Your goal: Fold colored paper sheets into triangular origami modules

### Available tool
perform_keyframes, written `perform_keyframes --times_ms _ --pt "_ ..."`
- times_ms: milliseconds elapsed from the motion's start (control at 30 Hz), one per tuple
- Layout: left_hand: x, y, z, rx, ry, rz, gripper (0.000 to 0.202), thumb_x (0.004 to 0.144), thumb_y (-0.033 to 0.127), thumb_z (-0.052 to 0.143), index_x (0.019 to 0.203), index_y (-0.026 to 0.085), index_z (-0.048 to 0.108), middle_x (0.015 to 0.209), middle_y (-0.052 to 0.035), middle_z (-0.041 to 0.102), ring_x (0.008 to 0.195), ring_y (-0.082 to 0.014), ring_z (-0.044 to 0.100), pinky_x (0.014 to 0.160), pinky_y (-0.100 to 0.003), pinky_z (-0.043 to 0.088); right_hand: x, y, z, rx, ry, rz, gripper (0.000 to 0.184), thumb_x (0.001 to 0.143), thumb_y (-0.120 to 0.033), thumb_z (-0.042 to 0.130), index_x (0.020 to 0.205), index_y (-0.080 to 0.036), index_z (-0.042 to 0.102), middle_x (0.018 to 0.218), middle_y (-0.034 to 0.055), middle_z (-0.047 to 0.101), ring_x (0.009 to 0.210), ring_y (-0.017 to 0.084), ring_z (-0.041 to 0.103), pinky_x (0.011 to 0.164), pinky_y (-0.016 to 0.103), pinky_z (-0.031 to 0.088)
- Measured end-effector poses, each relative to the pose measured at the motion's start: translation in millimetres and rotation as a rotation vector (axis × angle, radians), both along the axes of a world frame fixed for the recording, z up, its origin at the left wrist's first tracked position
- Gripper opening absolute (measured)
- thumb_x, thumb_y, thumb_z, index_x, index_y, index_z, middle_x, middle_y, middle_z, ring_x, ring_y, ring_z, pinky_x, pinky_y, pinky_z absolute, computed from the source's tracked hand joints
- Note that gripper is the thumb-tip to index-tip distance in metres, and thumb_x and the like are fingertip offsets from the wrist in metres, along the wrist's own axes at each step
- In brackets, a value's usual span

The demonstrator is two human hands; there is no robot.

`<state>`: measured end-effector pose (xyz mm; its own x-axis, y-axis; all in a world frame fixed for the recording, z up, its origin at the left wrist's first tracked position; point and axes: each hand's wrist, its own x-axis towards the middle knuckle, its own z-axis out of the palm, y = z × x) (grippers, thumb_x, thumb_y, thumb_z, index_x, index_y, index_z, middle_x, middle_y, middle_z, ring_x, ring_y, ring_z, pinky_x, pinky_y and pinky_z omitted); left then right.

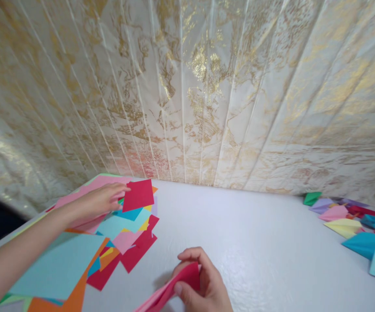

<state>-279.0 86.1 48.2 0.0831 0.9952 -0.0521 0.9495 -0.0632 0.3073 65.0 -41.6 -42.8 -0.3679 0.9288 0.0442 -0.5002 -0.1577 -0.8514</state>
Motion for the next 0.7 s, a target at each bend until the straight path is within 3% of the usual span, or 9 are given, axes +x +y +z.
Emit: perform_keyframes --times_ms 100,200,333,467,533,600,700 --pt "-3 -24 -1.3 -0.093 0.076 -0.086 0.065 0.073 0.043 0.075 0.135 0.026 0.061 0.151 -0.0061 0.050 0.139 -0.0318 0.044 0.115 -0.039 0.036 1 2 0.6 0.006 -0.028 0.017 0.036 0.073 -0.040 0.084 0.095 -0.020 0.064 0.079 0.0017 0.070 0.068 0.015 0.062 0.066 0.027 0.044" --pt "9 -31 -9.8 -0.109 0.153 -0.086 0.073 0.080 0.058 0.063 0.144 0.024 0.052 0.157 -0.0081 0.041 0.145 -0.0354 0.034 0.119 -0.050 0.025 1 2 3.7 0.059 -0.078 0.051 0.021 0.073 -0.029 0.081 0.083 -0.018 0.066 0.082 0.0043 0.072 0.075 0.018 0.066 0.070 0.028 0.047" --pt "34 -9 -23.0 -0.073 0.222 -0.032 0.067 0.090 0.059 0.058 0.145 0.022 0.049 0.157 -0.0131 0.040 0.145 -0.0372 0.033 0.116 -0.060 0.024 2 2 13.7 0.087 -0.124 0.111 0.013 0.068 -0.010 0.071 0.077 -0.018 0.067 0.082 0.0044 0.074 0.079 0.018 0.070 0.073 0.027 0.049" --pt "48 7 -20.9 0.005 0.264 0.049 0.051 0.097 0.048 0.056 0.139 0.020 0.050 0.150 -0.0128 0.045 0.136 -0.0336 0.043 0.111 -0.060 0.034 5 2 19.5 0.121 -0.118 0.128 0.013 0.068 -0.008 0.067 0.077 -0.018 0.066 0.082 0.0047 0.075 0.079 0.019 0.072 0.072 0.027 0.049" --pt "49 -2 -15.3 0.018 0.293 0.090 0.060 0.094 0.055 0.054 0.137 0.014 0.052 0.147 -0.0184 0.047 0.136 -0.0365 0.042 0.109 -0.055 0.036 5 2 19.4 0.150 -0.091 0.123 0.012 0.070 -0.010 0.067 0.077 -0.018 0.064 0.081 0.0048 0.074 0.078 0.019 0.071 0.071 0.027 0.049" --pt "46 -22 -10.8 0.014 0.327 0.120 0.075 0.082 0.064 0.059 0.130 0.007 0.057 0.136 -0.0243 0.054 0.131 -0.0408 0.047 0.105 -0.051 0.040 5 3 18.8 0.181 -0.079 0.120 0.011 0.070 -0.009 0.065 0.076 -0.018 0.064 0.080 0.0045 0.073 0.076 0.018 0.070 0.070 0.027 0.048" --pt "41 -54 -9.9 0.007 0.369 0.165 0.073 0.068 0.070 0.061 0.110 0.010 0.066 0.115 -0.0239 0.063 0.114 -0.0447 0.055 0.095 -0.053 0.044 3 4 19.2 0.206 -0.099 0.121 0.014 0.068 -0.005 0.060 0.075 -0.018 0.063 0.080 0.0037 0.072 0.075 0.016 0.067 0.069 0.026 0.046"
